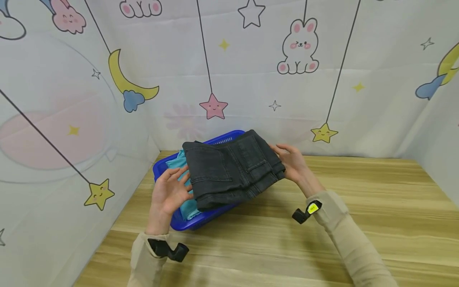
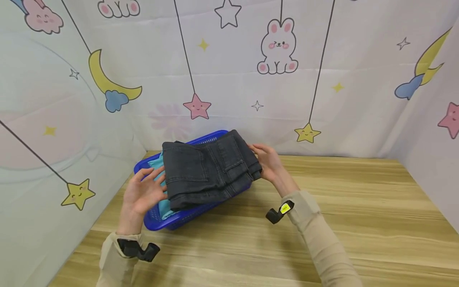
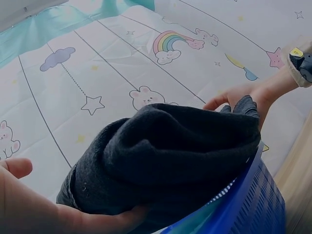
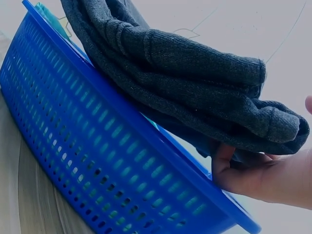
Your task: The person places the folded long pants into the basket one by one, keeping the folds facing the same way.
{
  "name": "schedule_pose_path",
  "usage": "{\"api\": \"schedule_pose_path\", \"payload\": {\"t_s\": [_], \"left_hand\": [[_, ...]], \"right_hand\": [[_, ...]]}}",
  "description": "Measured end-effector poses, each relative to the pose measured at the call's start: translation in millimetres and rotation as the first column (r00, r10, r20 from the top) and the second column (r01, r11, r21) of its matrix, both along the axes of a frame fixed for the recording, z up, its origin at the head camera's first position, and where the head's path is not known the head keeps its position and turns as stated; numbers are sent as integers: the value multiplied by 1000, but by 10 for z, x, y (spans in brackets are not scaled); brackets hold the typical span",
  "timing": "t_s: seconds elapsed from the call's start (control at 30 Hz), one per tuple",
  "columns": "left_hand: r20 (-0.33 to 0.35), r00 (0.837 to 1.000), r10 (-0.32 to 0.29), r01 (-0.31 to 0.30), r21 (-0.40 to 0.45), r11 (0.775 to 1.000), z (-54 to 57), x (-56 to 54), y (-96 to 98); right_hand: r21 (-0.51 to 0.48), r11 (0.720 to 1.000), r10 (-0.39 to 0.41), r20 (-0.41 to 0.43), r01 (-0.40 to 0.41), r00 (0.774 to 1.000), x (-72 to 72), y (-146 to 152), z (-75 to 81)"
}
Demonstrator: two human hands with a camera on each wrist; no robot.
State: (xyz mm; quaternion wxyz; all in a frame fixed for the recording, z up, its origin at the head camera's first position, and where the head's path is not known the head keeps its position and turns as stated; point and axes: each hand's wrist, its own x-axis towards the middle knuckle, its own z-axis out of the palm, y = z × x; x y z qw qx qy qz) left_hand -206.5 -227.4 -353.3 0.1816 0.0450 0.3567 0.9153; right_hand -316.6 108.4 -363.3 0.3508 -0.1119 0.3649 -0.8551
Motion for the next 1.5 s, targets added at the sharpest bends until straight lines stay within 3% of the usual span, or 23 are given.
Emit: {"api": "schedule_pose_path", "payload": {"t_s": [0.2,0.6,0.97,1.23,1.5], "left_hand": [[7,1000,-2,2,13,1000,-3,-7,-43],[41,999,17,-18,32,999,-45,-34,-153],[75,996,44,-47,40,998,-62,-52,-211],[116,989,89,-90,6,996,-63,-48,-236],[141,984,106,-111,26,994,-76,-43,-239]], "right_hand": [[-20,1000,12,19,-12,1000,-43,-58,-30],[-168,985,46,27,-41,999,-117,-227,-123],[-302,952,76,61,-55,995,-194,-357,-212],[-262,964,52,45,-38,998,-186,-428,-221],[-254,967,47,39,-35,998,-184,-443,-233]]}}
